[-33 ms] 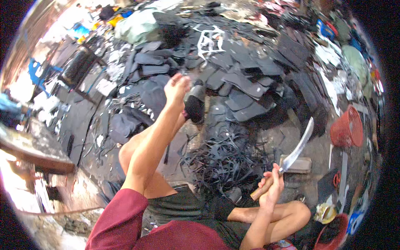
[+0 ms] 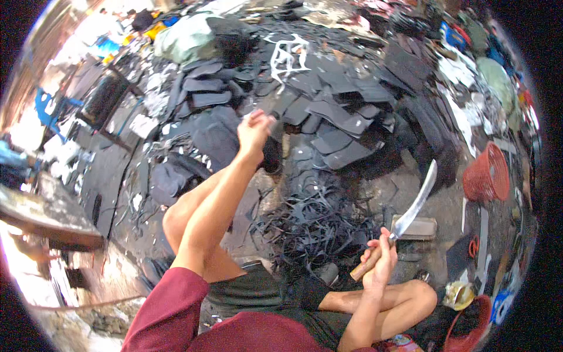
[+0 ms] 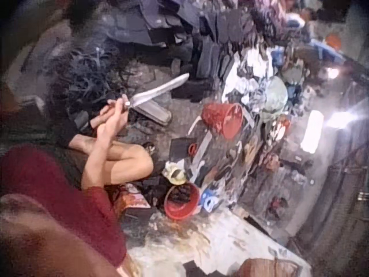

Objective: The person sits on the floor and uses a curved knife to trim the edges of black rubber shoe soles. They repeatedly pick up soles, cut along the perimeter, and place the trimmed pieces aside.

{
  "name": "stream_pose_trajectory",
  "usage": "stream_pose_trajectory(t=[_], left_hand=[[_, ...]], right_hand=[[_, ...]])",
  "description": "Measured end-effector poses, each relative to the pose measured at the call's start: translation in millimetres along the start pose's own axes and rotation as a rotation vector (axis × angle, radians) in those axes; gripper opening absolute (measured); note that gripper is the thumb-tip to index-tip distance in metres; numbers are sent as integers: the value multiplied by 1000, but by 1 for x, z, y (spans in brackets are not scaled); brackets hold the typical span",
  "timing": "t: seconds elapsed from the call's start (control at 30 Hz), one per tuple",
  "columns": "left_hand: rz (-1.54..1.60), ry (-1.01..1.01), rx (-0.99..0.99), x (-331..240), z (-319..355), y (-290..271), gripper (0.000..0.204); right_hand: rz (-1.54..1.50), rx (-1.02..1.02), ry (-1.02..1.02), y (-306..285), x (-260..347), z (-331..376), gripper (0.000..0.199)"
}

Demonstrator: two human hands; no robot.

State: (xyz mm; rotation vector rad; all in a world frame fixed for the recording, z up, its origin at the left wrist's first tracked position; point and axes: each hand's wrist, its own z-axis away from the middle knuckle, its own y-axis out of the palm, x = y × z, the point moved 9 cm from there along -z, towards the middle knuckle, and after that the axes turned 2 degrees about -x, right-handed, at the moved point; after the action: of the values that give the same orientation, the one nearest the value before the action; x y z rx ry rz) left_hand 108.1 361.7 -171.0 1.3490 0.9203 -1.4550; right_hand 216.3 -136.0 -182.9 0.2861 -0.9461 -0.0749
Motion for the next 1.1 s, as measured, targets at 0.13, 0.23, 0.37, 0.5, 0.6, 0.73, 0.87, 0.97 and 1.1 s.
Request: stream_pose_trajectory(t=[0.13,0.23,0.37,0.5,0.6,0.73,0.87,0.97,1.1], left_hand=[[-592,252,308,98,32,135,59],[-856,445,377,149,26,199,83],[-1178,134,443,173,-15,210,122],[-852,-224,764,164,-12,172,85],[-292,-806,916,134,161,195,51],[-266,-466,1113,42,247,118,52],[-299,-411,1234,-19,276,71,48],[448,-504,972,-48,272,55,68],[602,-177,839,-76,329,45,89]], right_hand=[[2,-53,18,-12,-1,-15,33],[15,-69,23,-16,-6,-19,32],[44,1,48,-5,-24,-25,32],[26,104,70,26,-29,-16,32],[94,-87,-31,-24,-3,-29,33],[190,-205,-195,-66,47,-38,39],[225,246,-300,-32,84,-1,30],[111,181,-379,-15,81,30,36],[-190,-20,-395,15,55,74,37]])
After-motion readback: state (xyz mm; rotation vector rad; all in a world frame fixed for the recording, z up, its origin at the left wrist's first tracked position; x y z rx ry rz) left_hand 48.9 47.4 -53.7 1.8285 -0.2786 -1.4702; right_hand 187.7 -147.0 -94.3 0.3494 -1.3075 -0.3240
